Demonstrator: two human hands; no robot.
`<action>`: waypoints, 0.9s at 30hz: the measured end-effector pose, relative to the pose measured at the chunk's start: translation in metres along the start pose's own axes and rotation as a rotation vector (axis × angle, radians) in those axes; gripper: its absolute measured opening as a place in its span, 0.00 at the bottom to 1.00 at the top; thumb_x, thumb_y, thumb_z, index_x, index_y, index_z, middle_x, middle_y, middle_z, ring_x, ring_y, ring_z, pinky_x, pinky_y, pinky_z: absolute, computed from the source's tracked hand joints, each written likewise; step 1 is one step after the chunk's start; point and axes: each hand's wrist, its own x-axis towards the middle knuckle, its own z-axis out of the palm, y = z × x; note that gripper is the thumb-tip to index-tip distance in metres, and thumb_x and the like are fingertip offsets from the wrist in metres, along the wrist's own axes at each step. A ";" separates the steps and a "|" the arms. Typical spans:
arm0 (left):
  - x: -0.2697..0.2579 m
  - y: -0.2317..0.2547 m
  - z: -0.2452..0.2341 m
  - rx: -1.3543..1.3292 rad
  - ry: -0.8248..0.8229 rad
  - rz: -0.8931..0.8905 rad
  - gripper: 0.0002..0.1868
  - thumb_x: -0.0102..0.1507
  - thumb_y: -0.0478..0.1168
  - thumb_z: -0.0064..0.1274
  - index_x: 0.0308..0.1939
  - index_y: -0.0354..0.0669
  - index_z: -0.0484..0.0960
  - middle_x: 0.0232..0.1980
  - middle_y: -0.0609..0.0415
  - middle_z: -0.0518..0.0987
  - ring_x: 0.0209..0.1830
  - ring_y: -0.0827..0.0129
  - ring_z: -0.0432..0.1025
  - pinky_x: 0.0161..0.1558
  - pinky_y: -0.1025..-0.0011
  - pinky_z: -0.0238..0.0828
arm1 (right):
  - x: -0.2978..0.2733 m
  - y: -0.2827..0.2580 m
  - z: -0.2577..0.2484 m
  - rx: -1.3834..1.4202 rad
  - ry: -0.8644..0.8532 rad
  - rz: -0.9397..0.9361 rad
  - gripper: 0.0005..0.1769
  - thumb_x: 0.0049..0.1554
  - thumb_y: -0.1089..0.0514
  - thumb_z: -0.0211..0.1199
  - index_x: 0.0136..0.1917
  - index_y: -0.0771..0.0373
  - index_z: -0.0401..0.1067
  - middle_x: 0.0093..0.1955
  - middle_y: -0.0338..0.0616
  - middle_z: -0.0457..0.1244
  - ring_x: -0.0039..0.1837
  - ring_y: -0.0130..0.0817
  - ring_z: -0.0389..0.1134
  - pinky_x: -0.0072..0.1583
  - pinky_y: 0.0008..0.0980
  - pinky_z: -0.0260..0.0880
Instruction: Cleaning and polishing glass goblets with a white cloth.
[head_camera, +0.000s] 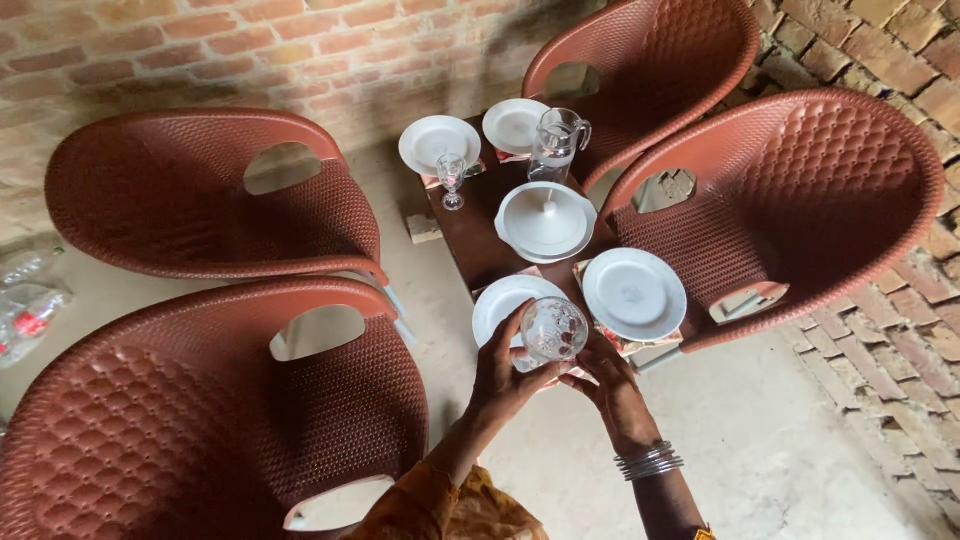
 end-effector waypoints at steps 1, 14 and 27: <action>0.005 -0.002 0.002 -0.002 0.000 0.001 0.48 0.55 0.46 0.69 0.76 0.41 0.63 0.71 0.46 0.74 0.67 0.60 0.74 0.59 0.61 0.77 | 0.004 -0.003 -0.001 -0.002 0.001 -0.001 0.30 0.61 0.52 0.51 0.75 0.60 0.62 0.68 0.45 0.63 0.65 0.37 0.65 0.65 0.48 0.70; 0.143 -0.075 -0.016 0.042 -0.030 -0.062 0.55 0.50 0.46 0.74 0.76 0.42 0.58 0.73 0.45 0.70 0.70 0.59 0.69 0.60 0.60 0.75 | 0.170 0.001 -0.025 0.093 -0.115 -0.013 0.32 0.63 0.48 0.50 0.75 0.65 0.59 0.69 0.51 0.64 0.68 0.45 0.66 0.69 0.49 0.67; 0.397 -0.214 -0.104 -0.439 -0.204 -0.207 0.45 0.56 0.38 0.55 0.78 0.46 0.58 0.77 0.52 0.66 0.79 0.64 0.58 0.76 0.59 0.53 | 0.467 0.036 -0.009 0.342 -0.308 -0.241 0.33 0.64 0.44 0.58 0.73 0.67 0.59 0.68 0.54 0.60 0.69 0.52 0.64 0.72 0.59 0.63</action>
